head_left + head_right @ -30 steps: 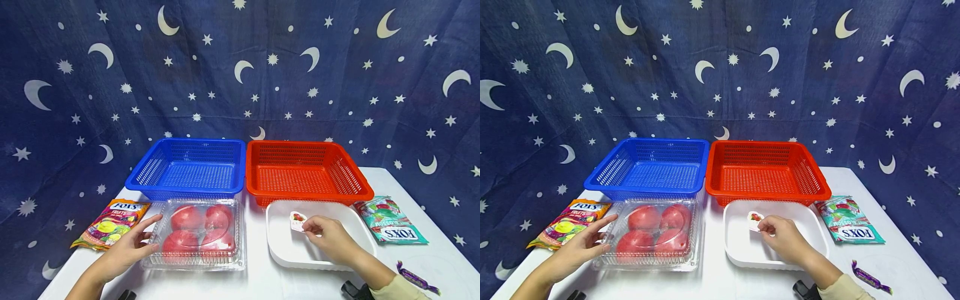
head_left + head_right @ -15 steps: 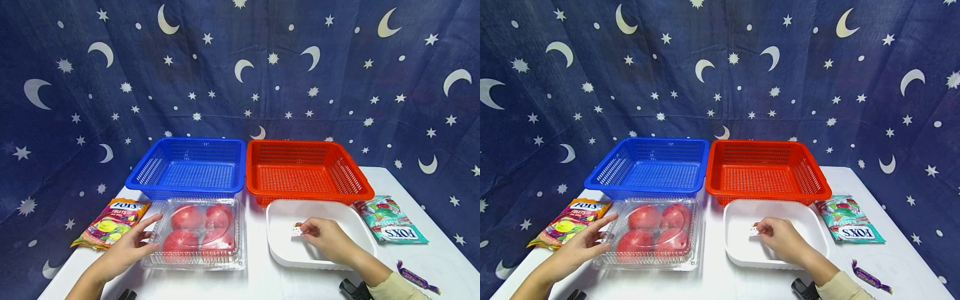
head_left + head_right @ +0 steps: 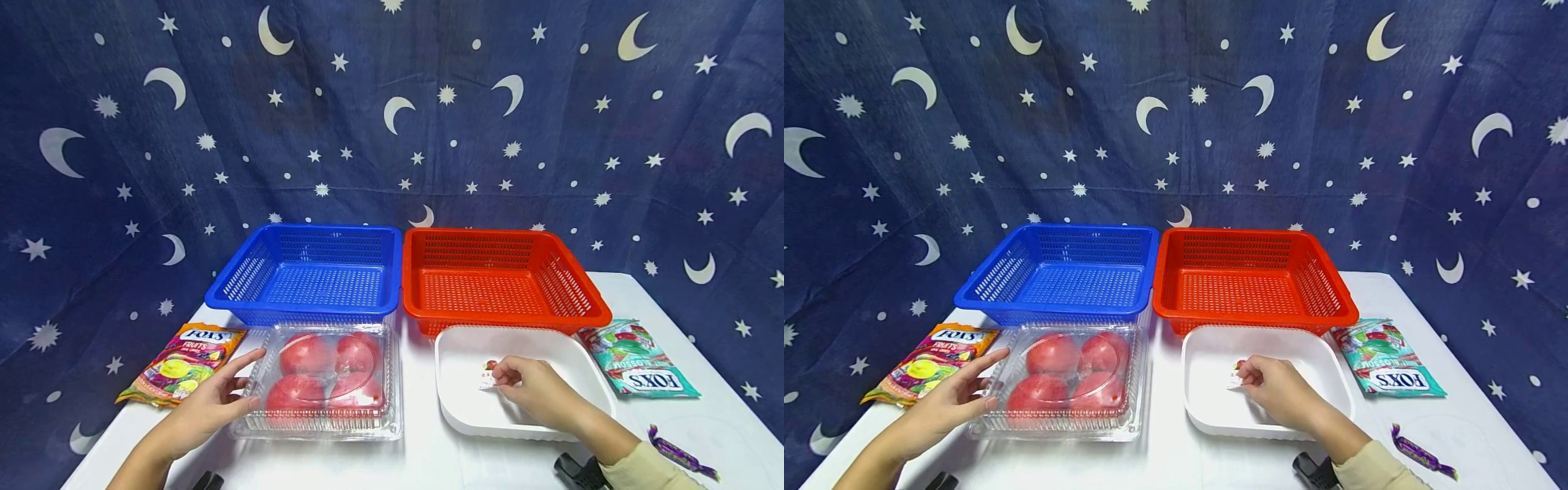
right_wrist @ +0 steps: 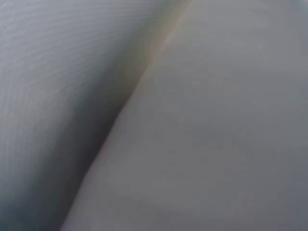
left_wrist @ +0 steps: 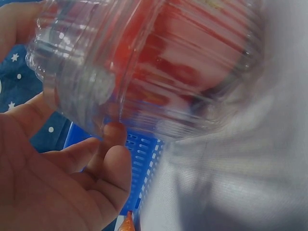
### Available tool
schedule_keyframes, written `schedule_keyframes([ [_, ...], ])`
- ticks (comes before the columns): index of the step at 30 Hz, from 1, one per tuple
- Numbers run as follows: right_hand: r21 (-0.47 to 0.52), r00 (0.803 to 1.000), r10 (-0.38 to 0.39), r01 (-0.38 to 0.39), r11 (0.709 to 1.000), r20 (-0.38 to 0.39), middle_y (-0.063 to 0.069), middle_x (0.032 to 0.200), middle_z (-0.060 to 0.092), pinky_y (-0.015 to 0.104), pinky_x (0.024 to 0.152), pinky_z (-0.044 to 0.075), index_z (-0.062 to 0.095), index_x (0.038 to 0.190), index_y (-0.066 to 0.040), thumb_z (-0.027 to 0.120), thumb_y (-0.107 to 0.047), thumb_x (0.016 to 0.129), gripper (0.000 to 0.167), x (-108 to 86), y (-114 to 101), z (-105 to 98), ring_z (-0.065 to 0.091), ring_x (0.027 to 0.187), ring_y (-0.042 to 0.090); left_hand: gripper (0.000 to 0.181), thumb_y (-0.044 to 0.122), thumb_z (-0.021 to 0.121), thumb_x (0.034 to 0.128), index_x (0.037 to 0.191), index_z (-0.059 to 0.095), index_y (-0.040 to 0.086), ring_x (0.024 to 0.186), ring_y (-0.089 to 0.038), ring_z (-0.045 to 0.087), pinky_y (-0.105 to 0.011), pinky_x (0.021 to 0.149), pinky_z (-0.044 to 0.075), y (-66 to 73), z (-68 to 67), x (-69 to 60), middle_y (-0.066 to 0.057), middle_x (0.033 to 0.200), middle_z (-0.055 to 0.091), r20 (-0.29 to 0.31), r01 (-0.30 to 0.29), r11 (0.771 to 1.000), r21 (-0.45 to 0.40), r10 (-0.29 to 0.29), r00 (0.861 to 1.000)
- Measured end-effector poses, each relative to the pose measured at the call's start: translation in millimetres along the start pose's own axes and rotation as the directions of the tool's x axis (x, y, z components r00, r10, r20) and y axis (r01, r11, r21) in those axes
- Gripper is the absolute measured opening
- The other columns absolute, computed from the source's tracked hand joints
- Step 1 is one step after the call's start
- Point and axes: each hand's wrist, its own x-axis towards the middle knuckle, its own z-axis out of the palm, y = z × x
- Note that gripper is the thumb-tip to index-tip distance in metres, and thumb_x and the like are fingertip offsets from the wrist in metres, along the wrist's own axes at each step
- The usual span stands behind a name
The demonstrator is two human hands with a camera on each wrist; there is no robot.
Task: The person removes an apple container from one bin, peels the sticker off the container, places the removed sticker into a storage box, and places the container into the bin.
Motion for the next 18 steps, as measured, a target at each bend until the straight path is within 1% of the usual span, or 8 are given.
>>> schedule_keyframes([
  [6,-0.039,1.000,0.017,-0.018,0.999,-0.012,-0.010,0.080,0.060,0.027,0.069,0.048,0.068,0.092,-0.010,0.073,-0.001,0.083,0.014,-1.6,3,-8,0.055,0.075,0.005,0.070,0.008,0.064,0.0966,0.155,0.026,-0.002,0.112,-0.020,0.052,-0.029,0.083,0.051,-1.3,0.2,-0.4,-0.027,0.148,0.029,0.001,-0.020,1.000,-0.006,0.020,1.000],
  [9,-0.054,0.999,0.043,-0.044,0.998,-0.023,-0.008,0.084,0.062,0.028,0.071,0.050,0.068,0.095,-0.009,0.074,-0.003,0.082,0.016,-2.6,1,-14,0.059,0.078,0.007,0.070,0.008,0.063,0.0967,0.155,0.025,-0.002,0.112,-0.018,0.053,-0.029,0.083,0.051,-1.0,0.2,-0.8,-0.028,0.148,0.029,0.004,-0.020,1.000,-0.014,0.020,1.000],
  [11,-0.041,0.998,0.047,-0.048,0.998,-0.030,-0.004,0.091,0.065,0.029,0.072,0.051,0.069,0.100,-0.007,0.077,-0.007,0.082,0.019,-3.6,-3,-18,0.062,0.080,0.010,0.070,0.008,0.063,0.0968,0.155,0.025,-0.002,0.113,-0.017,0.053,-0.028,0.083,0.051,-0.7,0.2,-0.8,-0.029,0.149,0.029,0.005,-0.022,1.000,-0.015,0.022,1.000],
  [13,-0.022,0.998,0.045,-0.046,0.999,-0.046,0.000,0.098,0.067,0.030,0.073,0.052,0.069,0.106,-0.005,0.079,-0.013,0.083,0.027,-4.0,-7,-20,0.064,0.083,0.012,0.070,0.008,0.063,0.0967,0.155,0.025,-0.002,0.114,-0.018,0.053,-0.028,0.084,0.051,-0.4,0.2,-0.9,-0.029,0.150,0.028,0.005,-0.025,1.000,-0.016,0.025,1.000],
  [16,0.023,0.997,0.022,-0.020,1.000,-0.069,0.006,0.105,0.069,0.031,0.073,0.053,0.068,0.114,-0.001,0.081,-0.021,0.084,0.039,-3.4,-14,-21,0.066,0.087,0.016,0.070,0.007,0.063,0.0964,0.155,0.026,-0.002,0.116,-0.019,0.053,-0.027,0.084,0.051,-0.4,0.5,-0.9,-0.030,0.151,0.027,0.002,-0.037,0.999,-0.010,0.037,0.999],
  [18,0.063,0.997,0.010,-0.006,0.998,-0.071,0.007,0.108,0.069,0.032,0.074,0.055,0.067,0.118,-0.001,0.081,-0.025,0.085,0.043,-2.5,-19,-20,0.066,0.089,0.019,0.070,0.007,0.063,0.0963,0.154,0.026,-0.003,0.116,-0.019,0.053,-0.027,0.084,0.051,-0.5,0.7,-0.8,-0.031,0.151,0.027,0.001,-0.040,0.999,-0.010,0.040,0.999],
])
